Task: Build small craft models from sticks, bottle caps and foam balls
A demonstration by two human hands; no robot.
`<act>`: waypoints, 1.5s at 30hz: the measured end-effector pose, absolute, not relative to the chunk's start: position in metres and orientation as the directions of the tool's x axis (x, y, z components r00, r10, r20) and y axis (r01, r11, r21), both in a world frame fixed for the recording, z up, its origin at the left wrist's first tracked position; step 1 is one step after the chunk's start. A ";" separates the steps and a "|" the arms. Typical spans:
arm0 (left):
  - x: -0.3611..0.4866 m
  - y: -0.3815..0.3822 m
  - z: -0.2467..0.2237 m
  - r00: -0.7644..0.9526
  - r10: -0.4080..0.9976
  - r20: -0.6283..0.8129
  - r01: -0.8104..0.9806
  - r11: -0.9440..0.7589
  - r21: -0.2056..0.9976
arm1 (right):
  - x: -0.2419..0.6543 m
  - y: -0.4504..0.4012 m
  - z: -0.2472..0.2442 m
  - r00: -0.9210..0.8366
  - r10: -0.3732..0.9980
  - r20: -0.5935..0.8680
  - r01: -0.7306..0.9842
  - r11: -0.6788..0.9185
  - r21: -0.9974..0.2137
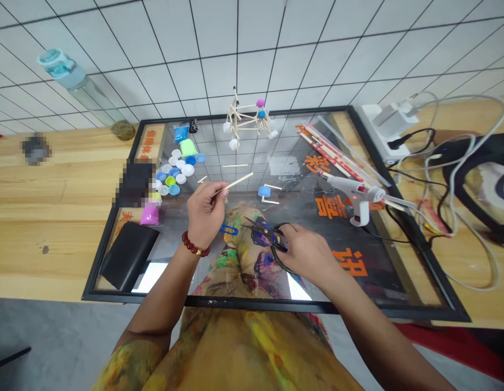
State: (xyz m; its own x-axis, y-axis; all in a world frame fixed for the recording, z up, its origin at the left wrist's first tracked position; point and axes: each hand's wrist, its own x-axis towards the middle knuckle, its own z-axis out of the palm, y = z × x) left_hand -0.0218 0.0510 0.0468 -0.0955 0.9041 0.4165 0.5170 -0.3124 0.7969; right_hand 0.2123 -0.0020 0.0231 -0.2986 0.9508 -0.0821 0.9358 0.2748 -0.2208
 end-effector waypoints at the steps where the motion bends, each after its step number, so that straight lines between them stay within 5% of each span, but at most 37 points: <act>1: -0.022 0.050 0.048 -0.065 0.899 0.432 0.546 -0.330 0.770 | 0.212 -0.006 0.024 -0.318 0.941 -0.114 0.933 0.290 -0.212; 6: -0.013 0.044 0.049 0.074 0.889 0.451 0.620 -0.395 0.677 | 0.212 -0.016 0.040 -0.459 0.885 -0.072 0.871 0.433 -0.234; 11: -0.005 0.037 0.049 0.179 0.880 0.440 0.634 -0.445 0.633 | 0.203 0.000 0.066 -0.402 0.813 0.421 0.825 0.521 -0.220; 14: -0.002 0.033 0.050 0.216 0.866 0.451 0.639 -0.475 0.605 | 0.192 0.019 0.070 -0.444 0.732 0.517 0.803 0.581 -0.133; 18: 0.002 0.027 0.051 0.238 0.878 0.416 0.659 -0.461 0.595 | 0.182 0.038 0.061 -0.536 0.668 0.516 0.766 0.642 -0.035; 26: 0.002 0.025 0.051 0.278 0.910 0.309 0.727 -0.409 0.552 | 0.185 0.045 0.049 -0.579 0.685 0.441 0.743 0.667 -0.061; 30: 0.003 0.025 0.052 0.289 0.925 0.247 0.818 -0.373 0.437 | 0.182 0.047 0.044 -0.582 0.713 0.390 0.739 0.664 -0.111; 35: 0.005 0.026 0.052 0.237 0.960 0.147 0.910 -0.273 0.313 | 0.172 0.048 0.036 -0.552 0.759 0.346 0.764 0.626 -0.155; 45: 0.010 0.038 0.040 0.053 0.993 0.109 0.942 -0.086 0.325 | 0.145 0.058 0.032 -0.397 0.874 0.281 0.870 0.456 -0.187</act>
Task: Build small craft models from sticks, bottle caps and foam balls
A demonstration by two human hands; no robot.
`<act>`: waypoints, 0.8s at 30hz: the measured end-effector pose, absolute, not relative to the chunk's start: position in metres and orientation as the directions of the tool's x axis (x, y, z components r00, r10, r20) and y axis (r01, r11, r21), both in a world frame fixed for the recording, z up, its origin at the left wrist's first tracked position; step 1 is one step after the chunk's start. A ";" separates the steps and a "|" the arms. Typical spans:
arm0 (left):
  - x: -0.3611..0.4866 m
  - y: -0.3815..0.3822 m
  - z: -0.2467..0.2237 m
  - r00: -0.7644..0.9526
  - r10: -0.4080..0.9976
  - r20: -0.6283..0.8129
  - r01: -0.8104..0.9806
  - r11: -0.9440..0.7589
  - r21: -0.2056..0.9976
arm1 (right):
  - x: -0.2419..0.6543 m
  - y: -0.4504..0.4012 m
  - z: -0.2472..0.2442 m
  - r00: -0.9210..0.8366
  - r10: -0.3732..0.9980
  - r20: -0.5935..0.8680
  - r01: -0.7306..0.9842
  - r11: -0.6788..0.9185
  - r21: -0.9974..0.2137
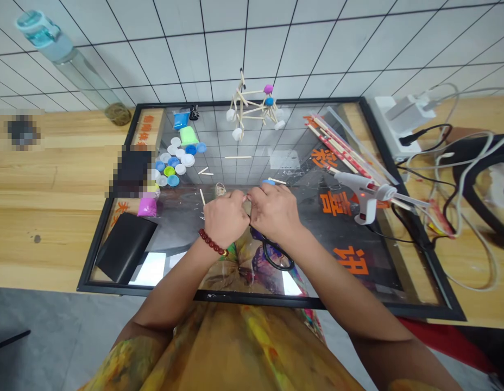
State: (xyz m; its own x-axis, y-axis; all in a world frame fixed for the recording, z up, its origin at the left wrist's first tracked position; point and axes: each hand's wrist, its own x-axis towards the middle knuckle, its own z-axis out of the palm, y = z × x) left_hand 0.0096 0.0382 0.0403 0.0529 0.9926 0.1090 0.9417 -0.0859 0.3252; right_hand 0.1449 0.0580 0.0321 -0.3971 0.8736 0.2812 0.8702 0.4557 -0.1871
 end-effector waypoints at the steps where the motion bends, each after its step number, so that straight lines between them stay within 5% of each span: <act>1: 0.009 0.041 0.039 0.031 0.994 0.107 0.939 -0.066 0.339 | 0.142 0.060 0.032 -0.384 0.881 0.276 0.877 0.442 -0.191; 5: 0.003 0.049 0.037 -0.045 0.985 0.166 0.880 -0.040 0.474 | 0.131 0.064 0.034 -0.352 0.882 0.312 0.868 0.433 -0.243; 10: -0.003 0.047 0.038 -0.062 0.948 0.313 0.642 -0.203 0.740 | 0.136 0.061 0.037 -0.266 0.860 0.436 0.786 0.456 -0.418; 18: 0.003 0.043 0.031 -0.114 0.918 0.380 0.545 -0.262 0.796 | 0.139 0.046 0.036 -0.177 0.869 0.462 0.767 0.416 -0.488; 24: 0.004 0.045 0.028 -0.176 0.894 0.412 0.466 -0.293 0.835 | 0.127 0.034 0.042 -0.164 0.959 0.232 0.544 0.284 -0.790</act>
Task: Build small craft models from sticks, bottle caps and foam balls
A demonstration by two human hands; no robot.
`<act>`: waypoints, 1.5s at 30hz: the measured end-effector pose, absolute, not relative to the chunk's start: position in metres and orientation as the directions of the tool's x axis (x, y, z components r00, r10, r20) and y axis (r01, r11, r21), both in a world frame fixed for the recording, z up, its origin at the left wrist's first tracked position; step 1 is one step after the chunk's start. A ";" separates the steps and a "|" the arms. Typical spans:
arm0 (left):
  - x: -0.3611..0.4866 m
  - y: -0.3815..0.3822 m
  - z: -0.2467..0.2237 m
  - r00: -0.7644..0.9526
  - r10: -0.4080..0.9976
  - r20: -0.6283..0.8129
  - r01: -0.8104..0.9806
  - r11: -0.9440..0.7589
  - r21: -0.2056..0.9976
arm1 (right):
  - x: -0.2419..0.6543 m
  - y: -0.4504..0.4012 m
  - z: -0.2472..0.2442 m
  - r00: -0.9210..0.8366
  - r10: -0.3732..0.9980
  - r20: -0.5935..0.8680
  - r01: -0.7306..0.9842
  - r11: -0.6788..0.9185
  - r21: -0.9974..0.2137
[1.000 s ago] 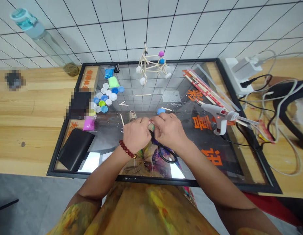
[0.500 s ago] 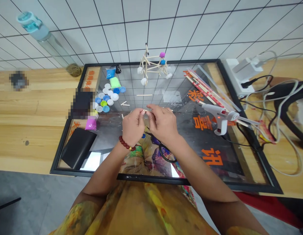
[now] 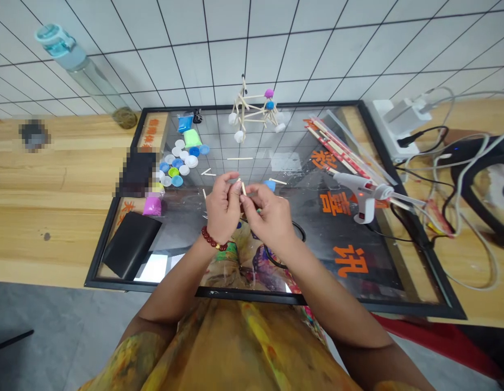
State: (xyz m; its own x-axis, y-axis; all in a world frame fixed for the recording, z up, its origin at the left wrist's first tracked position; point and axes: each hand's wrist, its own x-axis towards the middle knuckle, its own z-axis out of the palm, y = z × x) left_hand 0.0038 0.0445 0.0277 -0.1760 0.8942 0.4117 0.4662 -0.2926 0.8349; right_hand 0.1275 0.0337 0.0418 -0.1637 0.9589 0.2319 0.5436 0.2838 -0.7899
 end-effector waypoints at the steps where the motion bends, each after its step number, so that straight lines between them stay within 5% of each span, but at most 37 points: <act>1: 0.003 0.045 0.028 -0.154 0.894 0.420 0.478 -0.305 0.824 | 0.129 0.034 0.042 -0.166 0.965 0.203 0.499 0.260 -0.827; 4: 0.001 0.044 0.030 -0.044 0.882 0.469 0.612 -0.347 0.711 | 0.137 0.039 0.044 -0.136 0.961 0.239 0.531 0.275 -0.801; 8: -0.003 0.041 0.034 0.106 0.925 0.365 0.832 -0.283 0.477 | 0.154 0.048 0.049 -0.213 0.891 0.400 0.786 0.400 -0.471; 10: -0.007 0.041 0.038 0.149 0.952 0.269 0.847 -0.263 0.463 | 0.164 0.053 0.054 -0.305 0.874 0.377 0.802 0.449 -0.393; 14: -0.017 0.044 0.044 0.381 0.914 0.140 0.541 -0.343 0.768 | 0.187 0.067 0.065 -0.503 0.834 0.228 0.543 0.510 -0.667; 17: -0.019 0.045 0.044 0.511 0.852 0.109 0.171 -0.226 0.959 | 0.197 0.074 0.066 -0.608 0.789 0.087 0.263 0.304 -0.916; 22: -0.008 0.044 0.038 0.372 0.928 0.006 -0.235 0.088 0.968 | 0.192 0.070 0.053 -0.485 0.873 -0.051 0.043 -0.034 -0.999; 26: -0.005 0.048 0.032 0.249 0.965 -0.079 -0.385 0.173 0.907 | 0.184 0.062 0.044 -0.401 0.906 -0.136 -0.097 -0.189 -0.977; 30: -0.012 0.055 0.024 0.052 0.997 -0.051 -0.103 0.056 0.993 | 0.181 0.058 0.043 -0.375 0.910 -0.175 -0.157 -0.249 -0.956; 34: -0.015 0.056 0.022 -0.102 0.968 0.231 0.397 -0.173 0.901 | 0.175 0.054 0.040 -0.397 0.896 -0.197 -0.171 -0.283 -0.944; 36: -0.011 0.053 0.024 -0.072 0.955 0.288 0.379 -0.241 0.893 | 0.168 0.053 0.037 -0.413 0.890 -0.192 -0.164 -0.280 -0.946; 40: 0.003 0.045 0.027 0.033 0.995 0.093 -0.048 -0.091 0.995 | 0.160 0.050 0.036 -0.405 0.901 -0.156 -0.086 -0.207 -0.975; 43: 0.004 0.046 0.030 0.002 0.996 -0.094 -0.340 0.089 0.936 | 0.174 0.037 0.039 -0.323 0.943 -0.083 0.241 -0.003 -0.971; 45: 0.000 0.049 0.032 0.016 0.978 -0.207 -0.482 0.189 0.856 | 0.192 0.022 0.039 -0.295 0.956 -0.011 0.593 0.174 -0.786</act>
State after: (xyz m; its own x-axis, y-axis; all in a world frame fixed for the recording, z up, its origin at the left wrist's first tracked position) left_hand 0.0004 0.0491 0.0323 0.0165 0.9782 -0.2068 -0.4815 0.1890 0.8558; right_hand 0.1917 0.0216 0.0387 -0.2946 0.9556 -0.0113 0.5931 0.1735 -0.7862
